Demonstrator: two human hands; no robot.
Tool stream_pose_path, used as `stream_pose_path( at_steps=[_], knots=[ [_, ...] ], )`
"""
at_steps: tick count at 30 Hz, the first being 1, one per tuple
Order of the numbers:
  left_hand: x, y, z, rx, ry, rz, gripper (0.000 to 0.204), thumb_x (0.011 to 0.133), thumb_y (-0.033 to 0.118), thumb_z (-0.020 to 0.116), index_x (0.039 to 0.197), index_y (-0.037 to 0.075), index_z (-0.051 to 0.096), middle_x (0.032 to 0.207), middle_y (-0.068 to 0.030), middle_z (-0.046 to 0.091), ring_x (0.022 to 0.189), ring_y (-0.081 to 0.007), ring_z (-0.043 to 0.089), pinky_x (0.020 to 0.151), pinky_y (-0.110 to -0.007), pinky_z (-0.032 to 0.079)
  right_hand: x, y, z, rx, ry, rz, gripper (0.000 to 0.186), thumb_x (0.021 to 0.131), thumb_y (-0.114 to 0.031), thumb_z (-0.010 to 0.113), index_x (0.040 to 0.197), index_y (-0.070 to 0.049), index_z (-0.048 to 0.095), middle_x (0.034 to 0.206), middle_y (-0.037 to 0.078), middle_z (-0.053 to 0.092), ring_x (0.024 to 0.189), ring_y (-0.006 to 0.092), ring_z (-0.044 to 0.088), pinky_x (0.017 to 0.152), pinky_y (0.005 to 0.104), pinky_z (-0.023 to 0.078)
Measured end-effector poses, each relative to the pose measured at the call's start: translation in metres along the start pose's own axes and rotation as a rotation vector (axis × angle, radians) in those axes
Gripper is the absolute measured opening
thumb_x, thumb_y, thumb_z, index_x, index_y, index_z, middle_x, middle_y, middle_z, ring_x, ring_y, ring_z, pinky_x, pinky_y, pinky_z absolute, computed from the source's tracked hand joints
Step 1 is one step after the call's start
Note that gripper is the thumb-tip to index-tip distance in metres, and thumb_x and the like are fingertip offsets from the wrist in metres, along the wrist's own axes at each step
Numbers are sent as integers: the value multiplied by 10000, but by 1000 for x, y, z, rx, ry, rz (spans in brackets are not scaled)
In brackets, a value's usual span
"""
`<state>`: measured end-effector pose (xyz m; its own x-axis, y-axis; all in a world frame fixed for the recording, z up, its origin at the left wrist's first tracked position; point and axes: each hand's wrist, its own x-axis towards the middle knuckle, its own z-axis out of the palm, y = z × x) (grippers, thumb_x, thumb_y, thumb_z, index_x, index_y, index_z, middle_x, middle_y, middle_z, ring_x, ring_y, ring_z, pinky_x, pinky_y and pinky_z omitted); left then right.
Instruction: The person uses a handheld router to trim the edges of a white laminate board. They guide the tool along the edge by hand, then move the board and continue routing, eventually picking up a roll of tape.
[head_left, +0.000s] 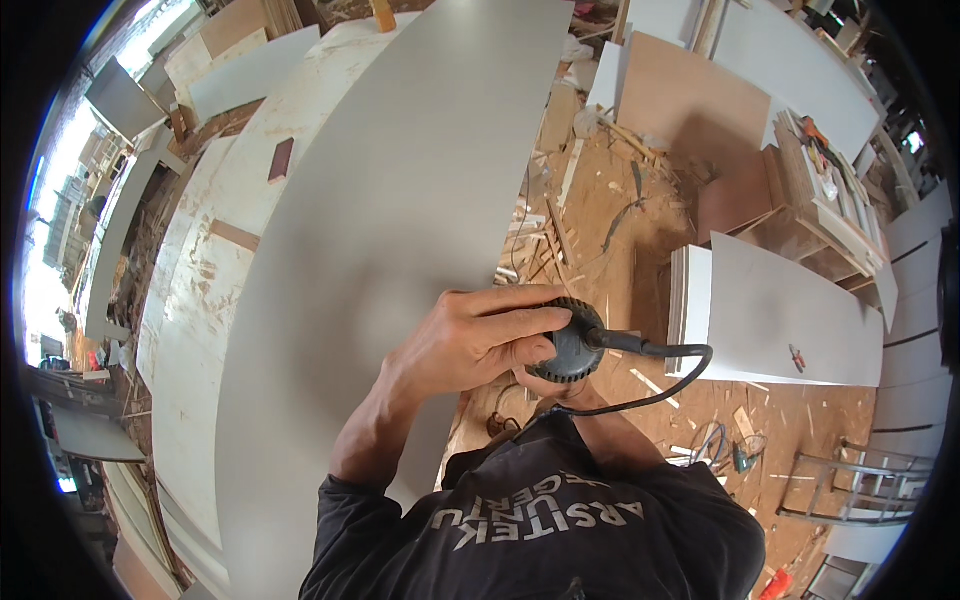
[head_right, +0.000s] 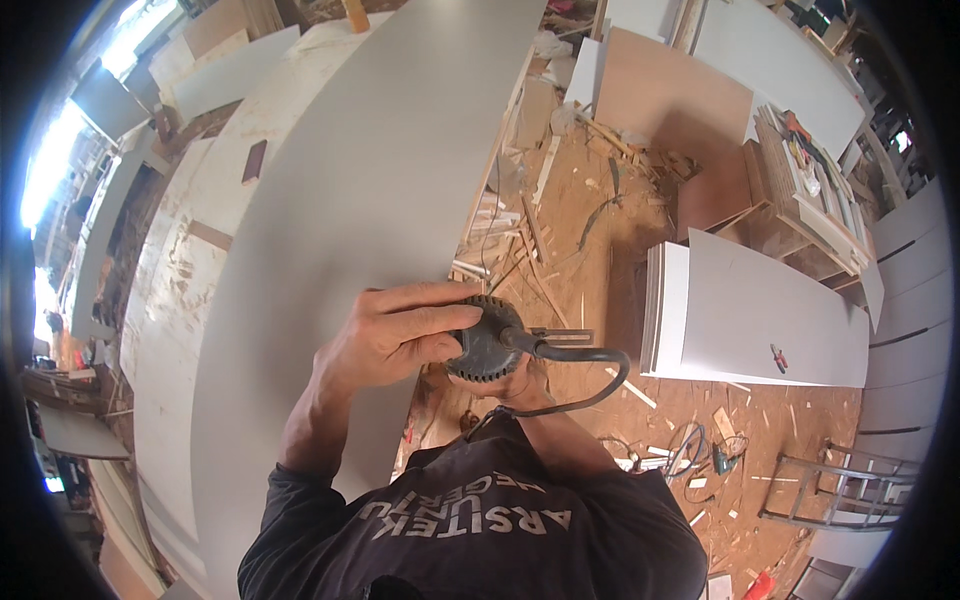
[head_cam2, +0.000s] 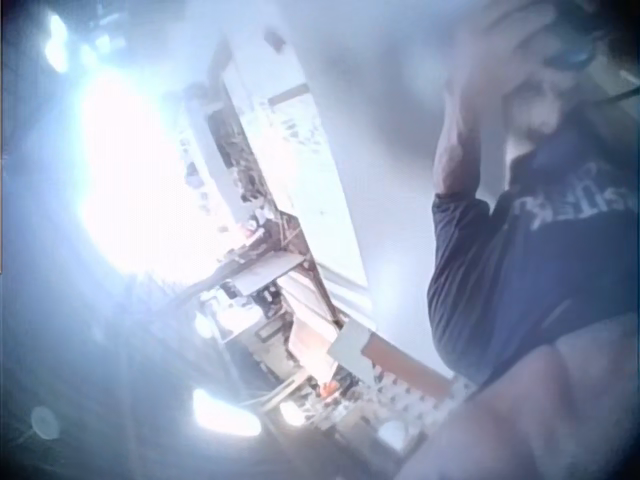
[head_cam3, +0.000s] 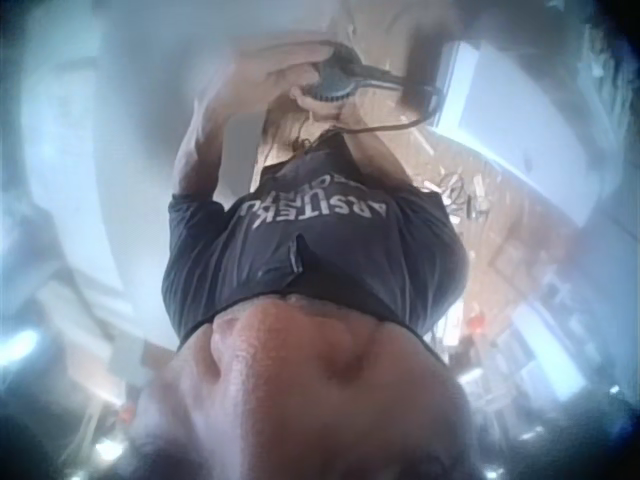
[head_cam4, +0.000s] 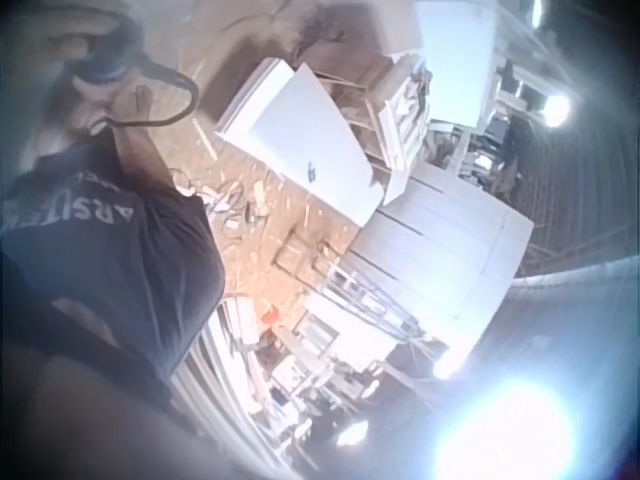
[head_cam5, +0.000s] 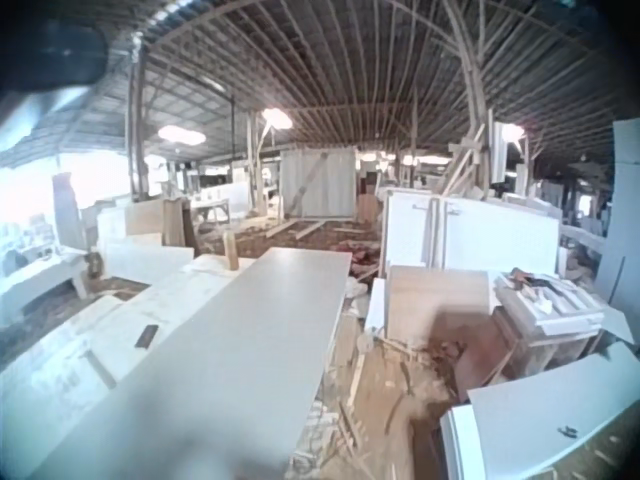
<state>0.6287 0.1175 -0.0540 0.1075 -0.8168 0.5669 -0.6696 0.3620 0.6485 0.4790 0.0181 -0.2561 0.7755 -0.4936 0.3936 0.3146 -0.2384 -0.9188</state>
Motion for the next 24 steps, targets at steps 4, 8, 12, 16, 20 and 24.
stream_pose_path(
  at_steps=[4, 8, 12, 16, 20, 24],
  knots=[
    [-10, -13, 0, 55, -10, -93, 275, 839, 94, 794, 1110, 69, 754, 1186, -112, 728, 837, -242, 747, 680, -307, 613, -4, 18, 3, -368, -158, 23, 741, 889, -473, 637, 1499, -147, 371, 1490, 78, 488, 1381, 263, 463, 1131, 471, 408],
    [-40, -52, -4, -139, 40, -339, 413, 1007, 256, 624, 1366, 55, 600, 1235, -157, 705, 867, -274, 730, 742, -328, 588, -2, 43, 7, -868, -421, 61, 640, 904, -380, 621, 1475, -150, 447, 1460, 54, 504, 1354, 240, 471, 1095, 471, 437],
    [-70, -140, -31, 406, 253, -922, 573, 1035, 322, 535, 1504, 10, 430, 1405, -209, 583, 1145, -376, 611, 1004, -452, 474, -24, 113, 15, -1756, -340, -416, 757, 852, -196, 699, 1516, -27, 379, 1453, 107, 499, 1382, 254, 440, 1171, 422, 323],
    [-182, -224, -8, 944, 266, -998, 596, 1022, 351, 550, 1494, 7, 428, 1560, -229, 406, 1504, -423, 266, 1233, -546, 188, -5, 106, 40, -974, -187, -176, 776, 801, -148, 726, 1474, 1, 370, 1415, 131, 493, 1338, 252, 453, 1141, 414, 338],
    [-166, -223, 2, 924, 254, -969, 598, 1010, 378, 566, 1471, 17, 446, 1569, -230, 379, 1504, -422, 264, 1229, -571, 171, 32, 58, 49, -464, 68, -64, 709, 735, -144, 741, 1356, -5, 428, 1314, 139, 514, 1209, 251, 515, 1040, 418, 418],
    [-161, -222, -1, 919, 273, -964, 569, 1006, 374, 583, 1449, 34, 470, 1569, -219, 386, 1501, -413, 277, 1224, -573, 186, 54, 33, 58, -507, 29, -73, 670, 686, -147, 754, 1275, -4, 469, 1216, 144, 541, 1087, 246, 575, 962, 422, 483]
  ],
)
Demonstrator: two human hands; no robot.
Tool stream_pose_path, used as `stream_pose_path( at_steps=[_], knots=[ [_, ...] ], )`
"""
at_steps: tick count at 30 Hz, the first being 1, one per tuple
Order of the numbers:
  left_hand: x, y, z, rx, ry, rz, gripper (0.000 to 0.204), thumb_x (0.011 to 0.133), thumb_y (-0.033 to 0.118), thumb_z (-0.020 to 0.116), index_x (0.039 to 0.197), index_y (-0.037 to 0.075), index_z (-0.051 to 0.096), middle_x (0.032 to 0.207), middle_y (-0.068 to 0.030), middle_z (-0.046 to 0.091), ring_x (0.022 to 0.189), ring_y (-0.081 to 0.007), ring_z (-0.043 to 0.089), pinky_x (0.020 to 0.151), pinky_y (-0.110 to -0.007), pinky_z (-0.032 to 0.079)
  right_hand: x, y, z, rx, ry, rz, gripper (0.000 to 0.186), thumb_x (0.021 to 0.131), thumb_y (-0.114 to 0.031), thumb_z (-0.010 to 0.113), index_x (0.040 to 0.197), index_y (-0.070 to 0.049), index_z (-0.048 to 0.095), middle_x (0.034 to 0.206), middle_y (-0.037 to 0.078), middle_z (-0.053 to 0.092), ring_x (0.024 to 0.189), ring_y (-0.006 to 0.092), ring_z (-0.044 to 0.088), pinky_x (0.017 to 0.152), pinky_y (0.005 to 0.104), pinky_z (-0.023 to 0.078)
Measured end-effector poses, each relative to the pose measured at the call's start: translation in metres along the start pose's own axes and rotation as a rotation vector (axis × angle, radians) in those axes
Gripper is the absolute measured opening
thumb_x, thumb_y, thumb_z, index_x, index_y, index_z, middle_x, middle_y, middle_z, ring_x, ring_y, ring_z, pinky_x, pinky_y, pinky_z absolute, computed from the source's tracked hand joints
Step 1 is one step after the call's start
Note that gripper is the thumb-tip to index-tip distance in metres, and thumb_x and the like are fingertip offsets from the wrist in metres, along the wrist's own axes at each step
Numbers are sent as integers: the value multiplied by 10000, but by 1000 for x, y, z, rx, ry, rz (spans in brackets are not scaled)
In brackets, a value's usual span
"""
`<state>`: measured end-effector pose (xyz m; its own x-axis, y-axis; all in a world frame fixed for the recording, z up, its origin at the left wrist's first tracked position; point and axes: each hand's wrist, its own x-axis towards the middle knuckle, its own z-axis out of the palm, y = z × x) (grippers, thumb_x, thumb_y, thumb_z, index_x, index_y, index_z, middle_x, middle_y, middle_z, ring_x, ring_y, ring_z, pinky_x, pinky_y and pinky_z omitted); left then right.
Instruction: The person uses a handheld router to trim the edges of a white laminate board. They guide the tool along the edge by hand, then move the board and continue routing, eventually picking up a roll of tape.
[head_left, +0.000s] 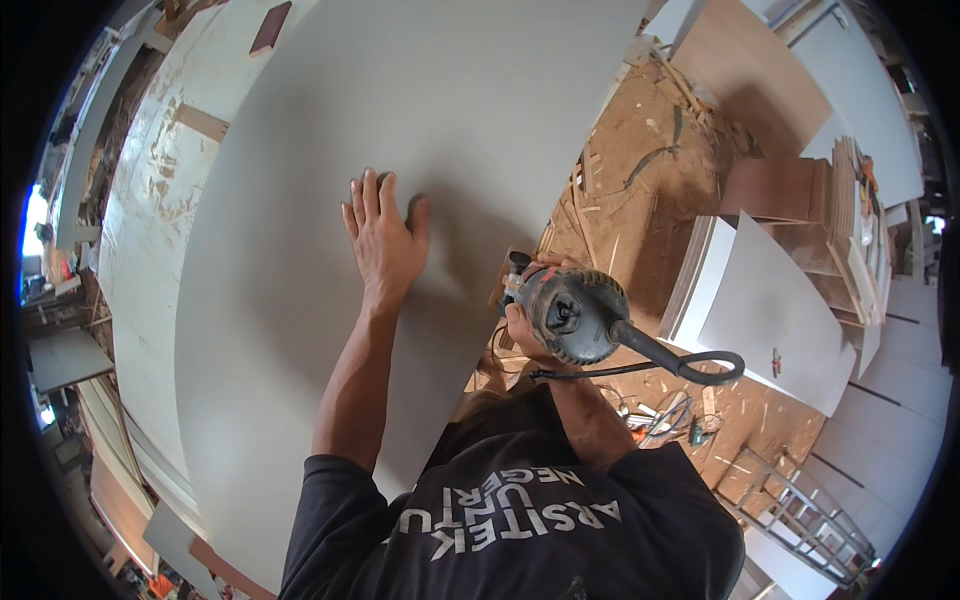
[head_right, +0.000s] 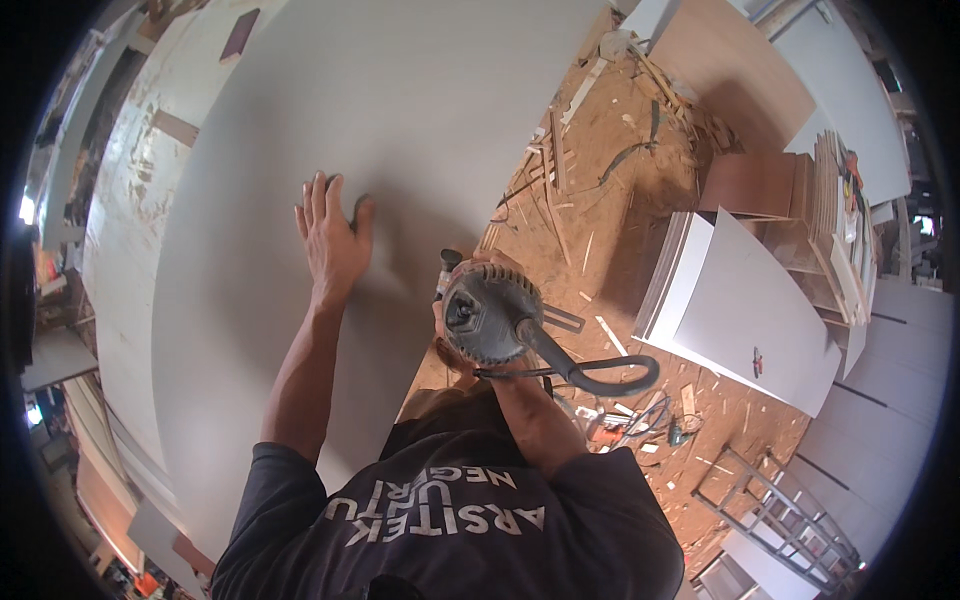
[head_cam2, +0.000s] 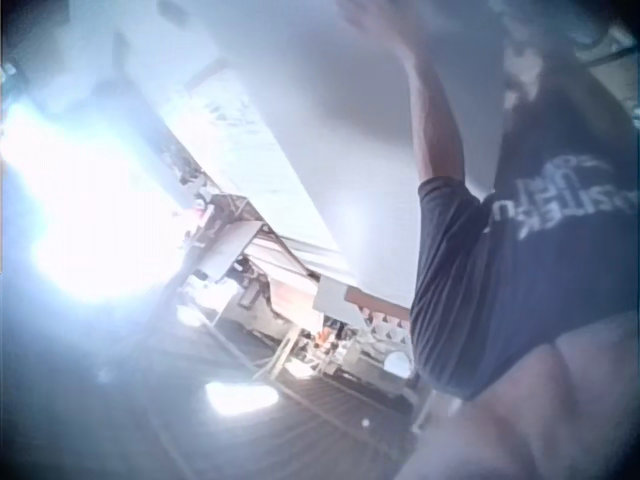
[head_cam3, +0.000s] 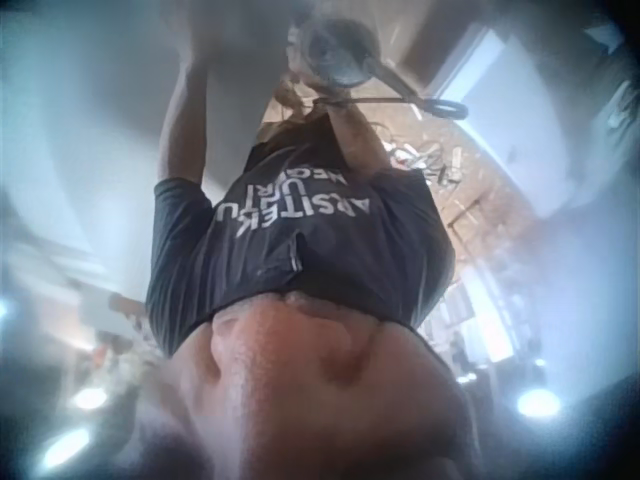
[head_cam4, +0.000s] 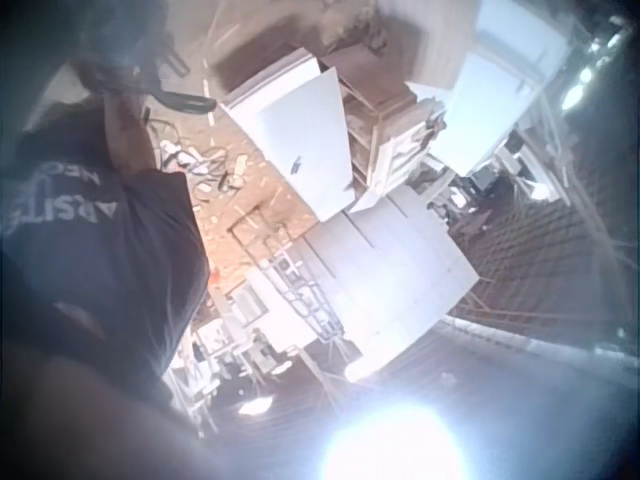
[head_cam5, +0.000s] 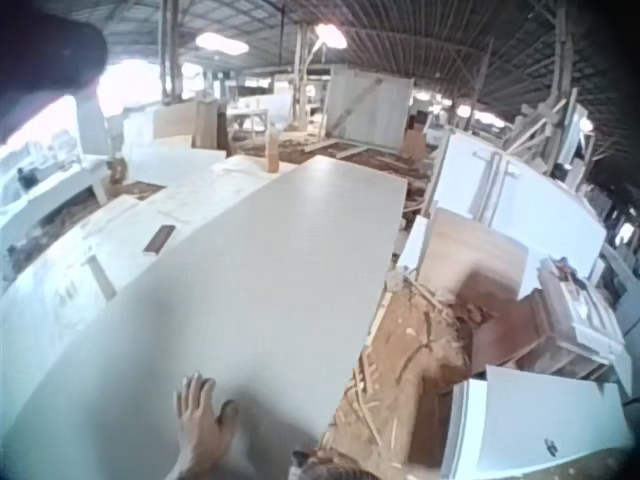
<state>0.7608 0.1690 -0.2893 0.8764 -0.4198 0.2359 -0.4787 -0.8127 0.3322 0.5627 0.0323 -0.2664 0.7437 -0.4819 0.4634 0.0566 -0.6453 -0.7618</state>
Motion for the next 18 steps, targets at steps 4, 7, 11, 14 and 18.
stream_pose_path(
  at_steps=[4, 7, 11, 14, 18],
  knots=[
    [-1, -4, 0, -5, 12, -13, 565, 995, 362, 607, 1446, 47, 476, 1565, -216, 394, 1499, -406, 288, 1222, -572, 189, 7, -5, 8, 1, -27, 9, 700, 679, -163, 757, 1289, 15, 462, 1132, 139, 584, 1006, 236, 613, 960, 423, 497],
    [0, -5, 1, 11, 3, -26, 572, 984, 358, 619, 1443, 47, 479, 1565, -217, 394, 1500, -407, 287, 1220, -574, 185, 6, -6, 15, -40, -20, 30, 708, 676, -154, 742, 1294, 34, 451, 1112, 145, 591, 996, 239, 619, 957, 421, 502],
    [0, -5, 0, 1, -6, -27, 578, 974, 352, 627, 1441, 44, 481, 1569, -219, 387, 1501, -409, 284, 1220, -577, 179, 14, -6, 20, -10, 30, 18, 683, 676, -146, 695, 1279, 52, 441, 1130, 157, 569, 997, 245, 607, 963, 410, 492],
    [1, -4, -6, -14, -23, -44, 578, 969, 346, 627, 1432, 29, 490, 1569, -221, 384, 1503, -409, 278, 1220, -582, 175, 17, 9, 25, -69, 34, 163, 654, 713, -146, 662, 1285, 51, 412, 1140, 154, 540, 1003, 236, 582, 978, 409, 478],
    [3, -1, -9, -42, -38, -51, 583, 960, 345, 629, 1421, 9, 504, 1565, -229, 383, 1505, -413, 271, 1220, -588, 171, 46, 41, 31, -71, 132, 125, 603, 762, -49, 614, 1318, 54, 405, 1148, 142, 520, 1033, 222, 554, 949, 399, 497]
  ],
)
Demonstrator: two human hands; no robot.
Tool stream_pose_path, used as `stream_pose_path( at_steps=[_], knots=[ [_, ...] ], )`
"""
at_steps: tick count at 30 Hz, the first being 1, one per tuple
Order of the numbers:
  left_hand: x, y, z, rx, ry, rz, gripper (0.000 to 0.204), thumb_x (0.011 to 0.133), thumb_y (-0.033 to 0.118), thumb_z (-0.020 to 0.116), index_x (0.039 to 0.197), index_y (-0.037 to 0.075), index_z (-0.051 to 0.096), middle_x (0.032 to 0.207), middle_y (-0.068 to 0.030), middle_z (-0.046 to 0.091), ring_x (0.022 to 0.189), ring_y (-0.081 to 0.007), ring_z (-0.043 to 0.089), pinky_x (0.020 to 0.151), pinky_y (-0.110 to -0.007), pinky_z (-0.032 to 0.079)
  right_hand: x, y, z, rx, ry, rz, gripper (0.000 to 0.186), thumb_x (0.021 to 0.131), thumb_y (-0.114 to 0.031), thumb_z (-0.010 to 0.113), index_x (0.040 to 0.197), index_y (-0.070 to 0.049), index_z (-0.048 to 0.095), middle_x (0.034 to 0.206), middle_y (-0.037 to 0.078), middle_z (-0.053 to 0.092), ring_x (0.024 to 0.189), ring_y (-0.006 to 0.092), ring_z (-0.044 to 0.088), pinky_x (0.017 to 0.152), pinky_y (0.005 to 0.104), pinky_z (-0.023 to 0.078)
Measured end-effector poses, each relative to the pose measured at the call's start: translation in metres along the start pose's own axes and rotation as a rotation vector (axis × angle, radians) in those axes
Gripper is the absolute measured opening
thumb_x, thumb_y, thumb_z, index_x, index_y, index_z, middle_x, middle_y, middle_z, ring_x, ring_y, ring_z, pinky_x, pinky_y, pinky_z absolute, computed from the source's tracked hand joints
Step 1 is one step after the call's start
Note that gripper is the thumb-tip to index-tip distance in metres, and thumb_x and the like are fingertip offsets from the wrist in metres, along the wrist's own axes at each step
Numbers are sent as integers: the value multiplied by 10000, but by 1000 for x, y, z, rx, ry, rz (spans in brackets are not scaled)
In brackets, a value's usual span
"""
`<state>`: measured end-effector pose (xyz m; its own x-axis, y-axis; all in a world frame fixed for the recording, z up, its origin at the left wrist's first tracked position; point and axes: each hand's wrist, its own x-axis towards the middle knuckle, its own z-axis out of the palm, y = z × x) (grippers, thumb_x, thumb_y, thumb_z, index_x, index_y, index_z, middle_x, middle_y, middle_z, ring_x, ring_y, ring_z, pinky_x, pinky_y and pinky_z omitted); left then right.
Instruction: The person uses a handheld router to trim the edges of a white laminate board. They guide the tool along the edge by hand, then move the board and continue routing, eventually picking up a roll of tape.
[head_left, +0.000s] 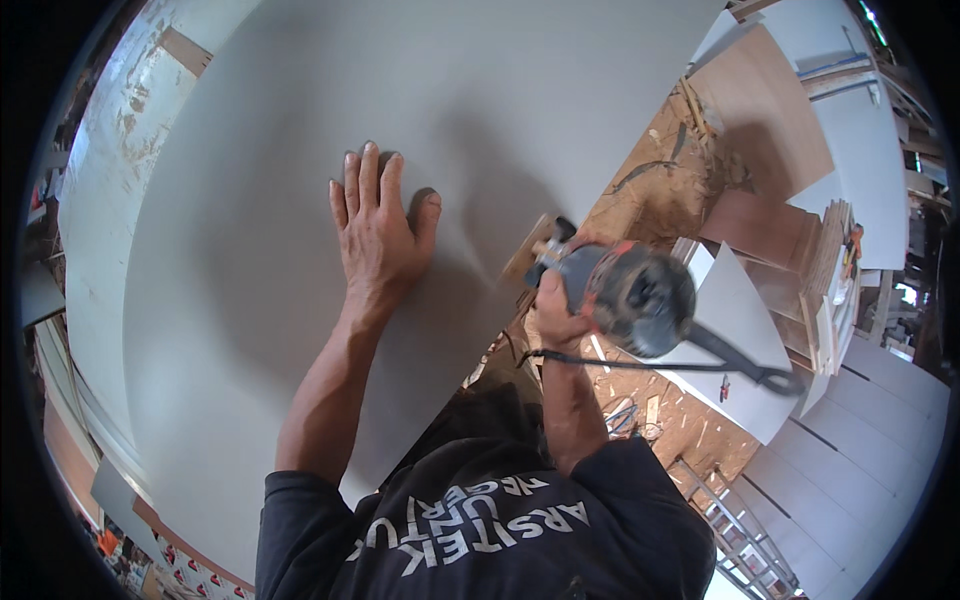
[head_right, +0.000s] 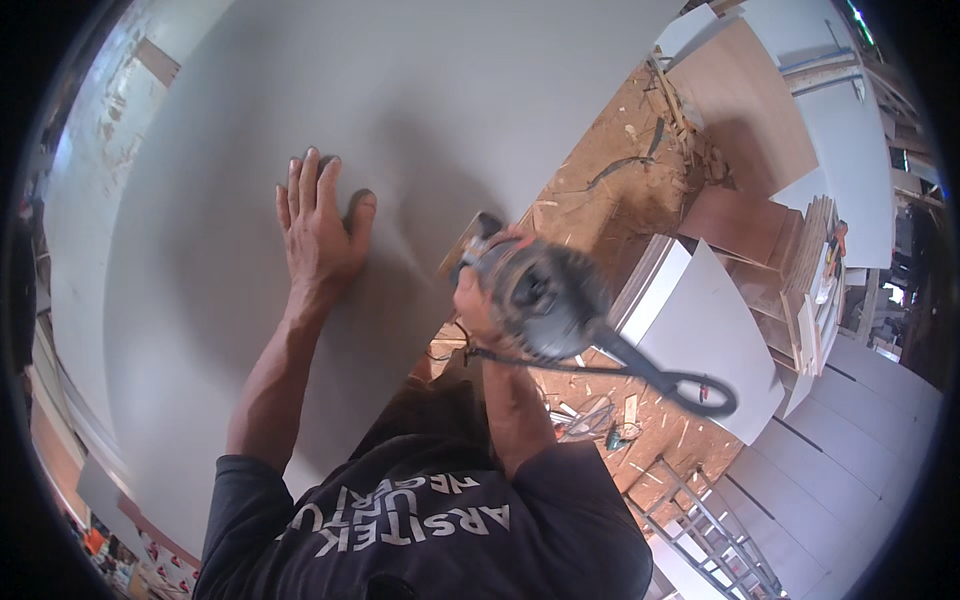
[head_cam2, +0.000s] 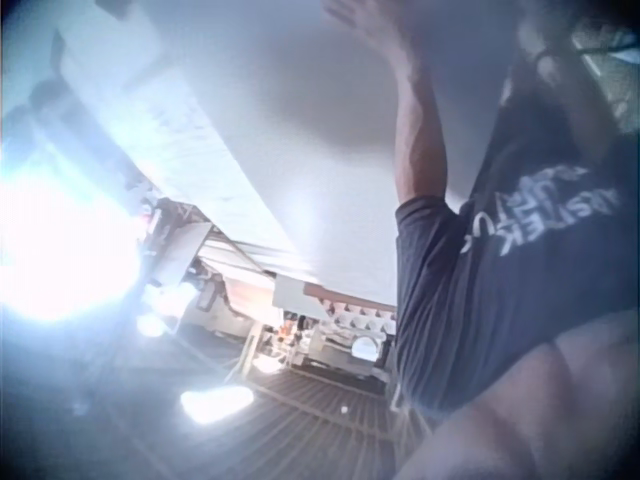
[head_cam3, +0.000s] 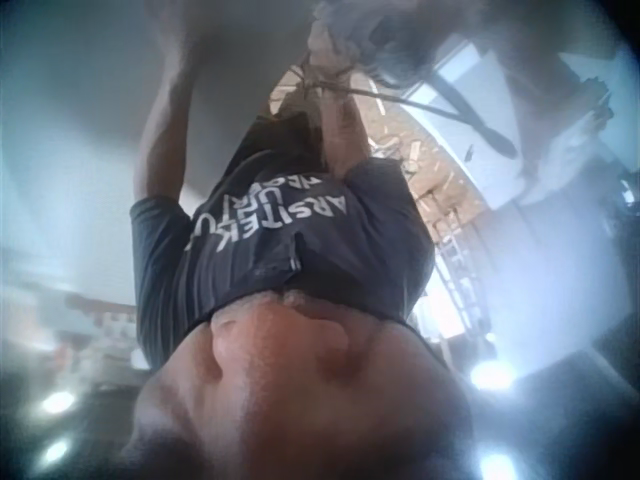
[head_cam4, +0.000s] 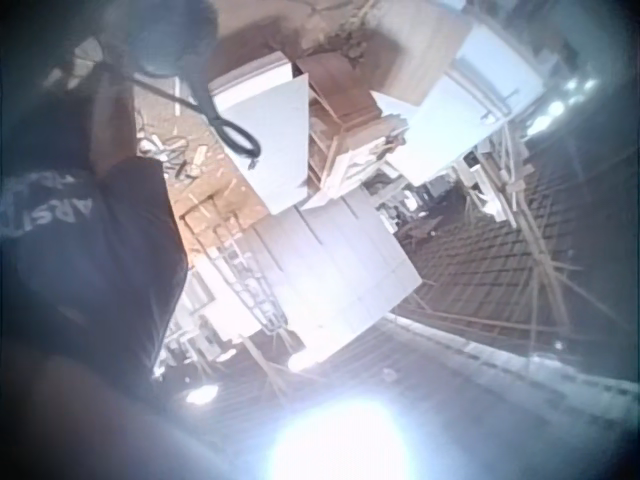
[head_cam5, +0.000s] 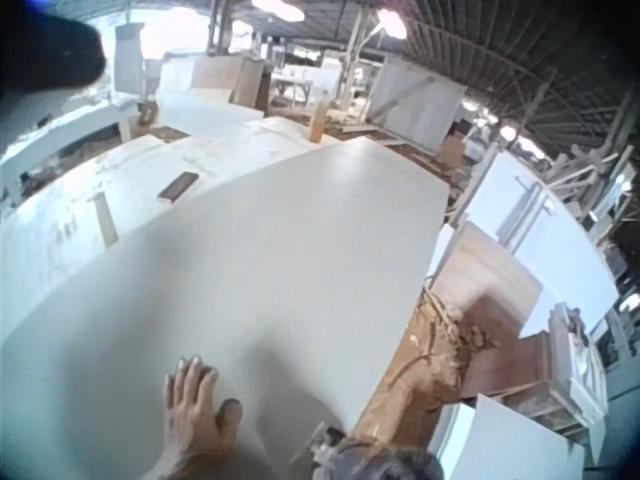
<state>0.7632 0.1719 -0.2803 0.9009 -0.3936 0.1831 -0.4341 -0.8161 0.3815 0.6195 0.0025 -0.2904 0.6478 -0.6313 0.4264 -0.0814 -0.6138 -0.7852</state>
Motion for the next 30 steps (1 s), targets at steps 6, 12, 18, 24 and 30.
stream_pose_path(
  at_steps=[6, 12, 18, 24, 30],
  knots=[
    [2, 5, 1, 7, -11, -36, 573, 945, 329, 638, 1417, 32, 509, 1572, -203, 387, 1510, -389, 275, 1231, -569, 168, 79, 25, 15, 306, 299, 2, 605, 774, -33, 680, 1332, 80, 473, 1127, 158, 600, 999, 241, 619, 820, 340, 563],
    [3, 5, 6, 38, 1, -60, 573, 921, 316, 661, 1418, 72, 518, 1576, -174, 396, 1516, -352, 281, 1240, -539, 179, 160, 60, 1, 233, 224, -2, 401, 795, -124, 741, 1122, 67, 609, 1004, 131, 669, 859, 220, 661, 786, 354, 558],
    [4, 8, 4, 49, -9, -54, 620, 857, 291, 726, 1410, 87, 533, 1579, -171, 398, 1509, -350, 298, 1235, -540, 201, 248, 85, -9, 265, 174, 36, 386, 790, -148, 776, 1080, 33, 596, 975, 105, 661, 844, 200, 651, 806, 327, 532],
    [17, 31, 22, 39, -92, 203, 671, 747, 352, 830, 1326, 79, 629, 1491, -127, 527, 1437, -374, 411, 1216, -547, 245, 345, 165, 3, 312, 312, -127, 554, 743, -146, 816, 1191, 6, 528, 949, 71, 667, 818, 172, 655, 779, 320, 542],
    [82, 196, 103, 8, -17, 247, 587, 702, 233, 867, 1225, 28, 696, 1355, -134, 642, 1329, -407, 534, 1139, -532, 409, 424, 220, 7, 293, 379, -86, 628, 644, -305, 879, 1113, -14, 580, 893, 89, 718, 795, 235, 705, 772, 369, 559]
  ],
)
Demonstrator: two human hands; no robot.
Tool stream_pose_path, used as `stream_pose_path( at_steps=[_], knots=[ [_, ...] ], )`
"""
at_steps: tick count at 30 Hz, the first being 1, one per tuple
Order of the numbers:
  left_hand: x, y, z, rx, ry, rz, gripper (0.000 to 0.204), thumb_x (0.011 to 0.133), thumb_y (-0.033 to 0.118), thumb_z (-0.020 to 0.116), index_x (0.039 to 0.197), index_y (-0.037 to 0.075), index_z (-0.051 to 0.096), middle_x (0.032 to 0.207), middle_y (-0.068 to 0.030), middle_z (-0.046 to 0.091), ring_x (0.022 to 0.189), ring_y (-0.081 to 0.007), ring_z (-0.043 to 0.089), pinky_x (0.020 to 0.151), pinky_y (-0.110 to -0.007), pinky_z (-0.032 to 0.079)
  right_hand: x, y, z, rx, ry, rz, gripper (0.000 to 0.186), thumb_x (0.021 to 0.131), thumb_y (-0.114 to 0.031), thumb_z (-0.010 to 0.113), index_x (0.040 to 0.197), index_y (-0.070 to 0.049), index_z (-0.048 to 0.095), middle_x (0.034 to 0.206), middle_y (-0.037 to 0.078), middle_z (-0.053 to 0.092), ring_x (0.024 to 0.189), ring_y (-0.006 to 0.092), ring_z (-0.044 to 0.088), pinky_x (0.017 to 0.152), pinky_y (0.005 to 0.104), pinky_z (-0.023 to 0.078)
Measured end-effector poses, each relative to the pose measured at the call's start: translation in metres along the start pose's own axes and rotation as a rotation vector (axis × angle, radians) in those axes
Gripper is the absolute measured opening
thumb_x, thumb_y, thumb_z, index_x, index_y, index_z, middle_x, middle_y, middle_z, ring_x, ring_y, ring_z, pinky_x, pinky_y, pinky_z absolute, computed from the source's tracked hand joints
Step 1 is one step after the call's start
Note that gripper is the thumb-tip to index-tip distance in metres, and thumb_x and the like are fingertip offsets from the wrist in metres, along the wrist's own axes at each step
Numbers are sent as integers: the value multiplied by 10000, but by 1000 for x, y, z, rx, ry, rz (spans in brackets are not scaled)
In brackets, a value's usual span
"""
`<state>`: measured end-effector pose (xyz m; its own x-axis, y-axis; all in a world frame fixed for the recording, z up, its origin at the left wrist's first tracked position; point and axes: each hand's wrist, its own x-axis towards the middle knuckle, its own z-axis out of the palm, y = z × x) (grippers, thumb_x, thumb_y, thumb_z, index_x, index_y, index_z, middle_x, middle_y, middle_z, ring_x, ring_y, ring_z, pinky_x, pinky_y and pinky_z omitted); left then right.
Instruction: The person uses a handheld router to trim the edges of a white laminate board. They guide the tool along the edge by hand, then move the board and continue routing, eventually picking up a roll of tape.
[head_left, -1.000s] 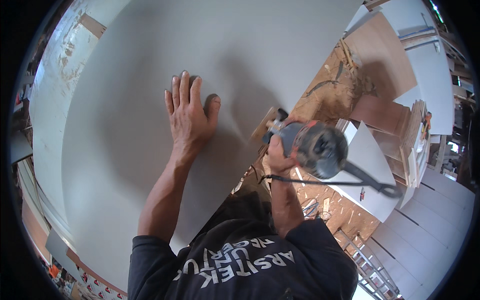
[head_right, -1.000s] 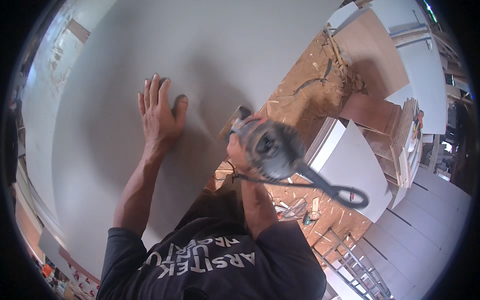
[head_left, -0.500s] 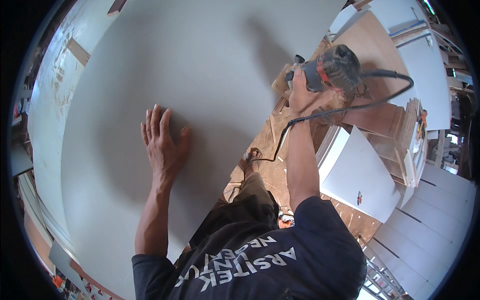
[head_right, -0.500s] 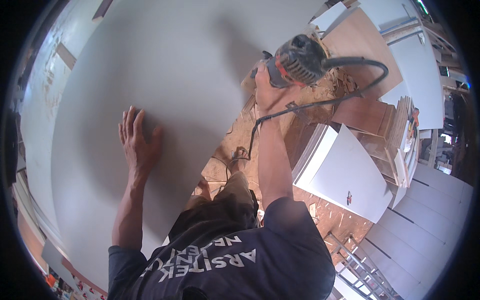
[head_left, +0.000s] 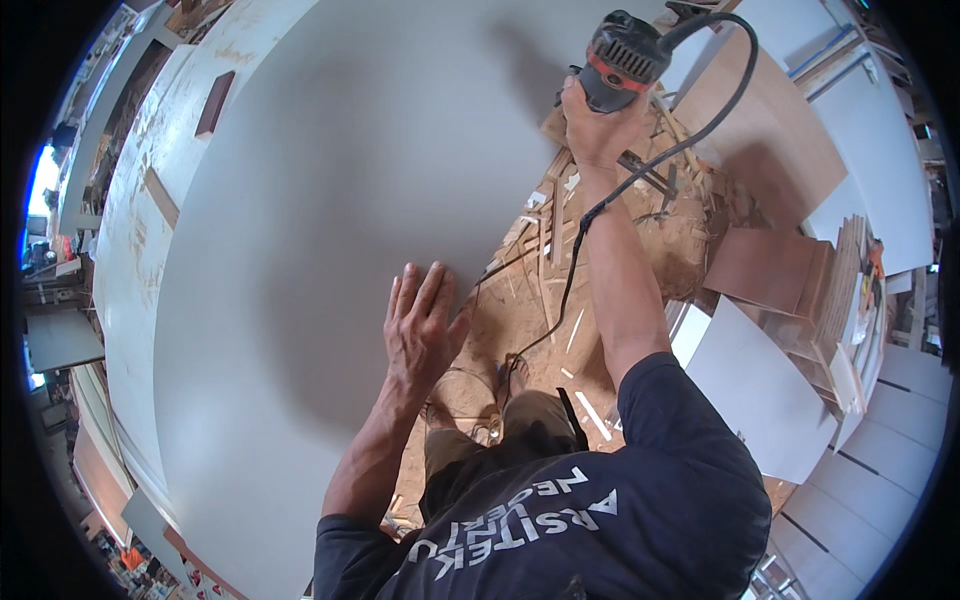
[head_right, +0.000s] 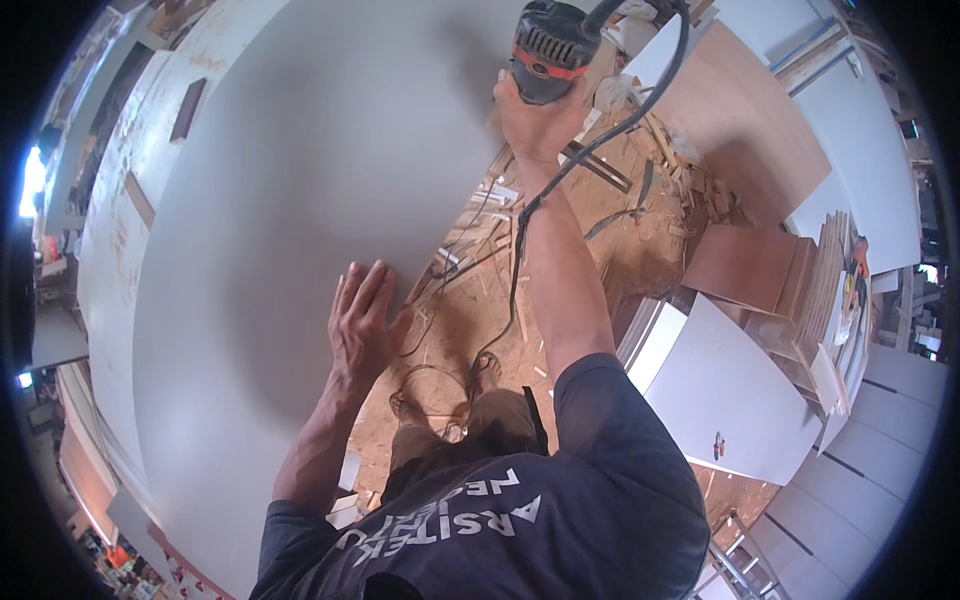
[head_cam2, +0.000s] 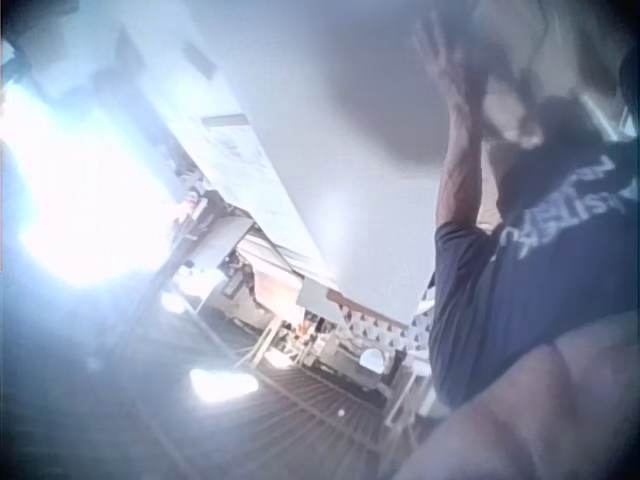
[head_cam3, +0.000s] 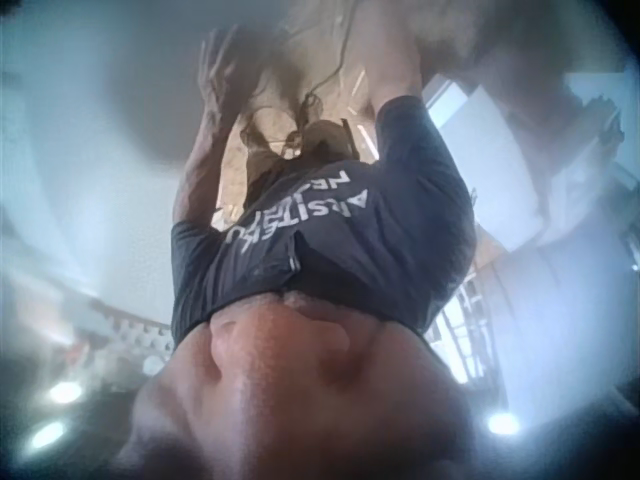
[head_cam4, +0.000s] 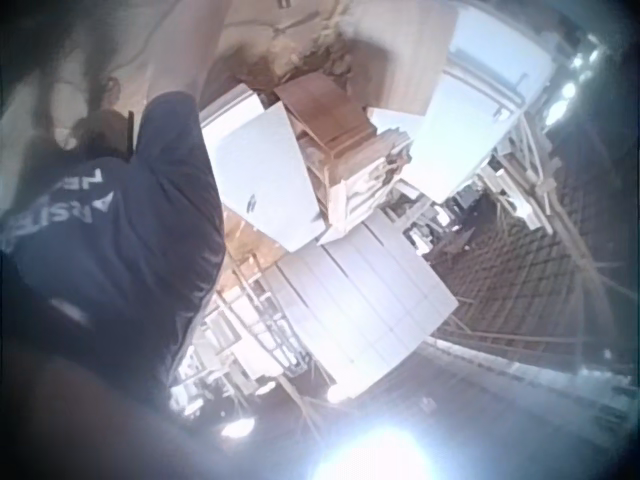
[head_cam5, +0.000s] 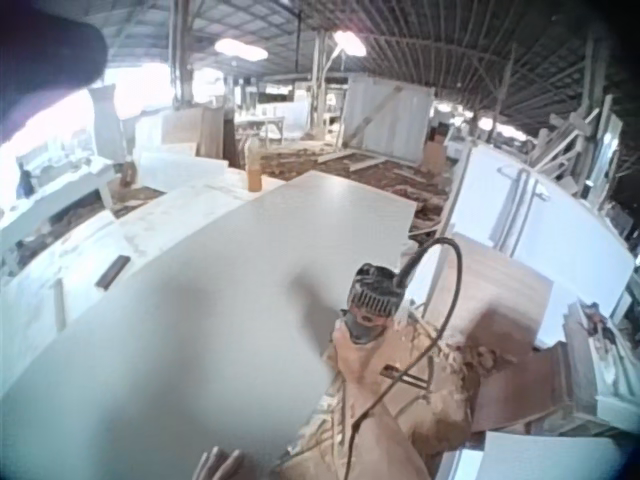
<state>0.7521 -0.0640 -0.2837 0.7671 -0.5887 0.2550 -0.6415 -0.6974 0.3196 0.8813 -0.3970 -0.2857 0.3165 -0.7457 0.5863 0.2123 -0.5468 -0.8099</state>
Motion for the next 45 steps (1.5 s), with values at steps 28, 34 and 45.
stream_pose_path(
  at_steps=[28, 34, 45],
  knots=[
    [456, 12, 127, -296, 14, 19, 537, 871, 351, 737, 1225, -47, 664, 1347, -228, 622, 1336, -404, 535, 1158, -513, 386, 307, 212, 52, 75, -30, -12, 456, 768, -86, 804, 1147, 15, 571, 1007, 80, 672, 859, 164, 664, 815, 301, 546],
    [542, 17, 156, -268, 31, 15, 552, 924, 391, 682, 1242, -60, 654, 1358, -237, 616, 1346, -416, 523, 1158, -500, 384, 366, 257, 63, 42, -23, -44, 449, 773, -75, 792, 1150, 25, 568, 1008, 94, 676, 861, 174, 675, 810, 303, 552],
    [620, 8, 181, -228, 220, -331, 560, 918, 360, 720, 1321, -15, 614, 1450, -188, 563, 1403, -376, 475, 1143, -469, 409, 473, 332, 78, -15, -57, -85, 449, 781, -67, 778, 1162, 31, 563, 1023, 103, 671, 853, 172, 670, 765, 295, 562]
  ],
)
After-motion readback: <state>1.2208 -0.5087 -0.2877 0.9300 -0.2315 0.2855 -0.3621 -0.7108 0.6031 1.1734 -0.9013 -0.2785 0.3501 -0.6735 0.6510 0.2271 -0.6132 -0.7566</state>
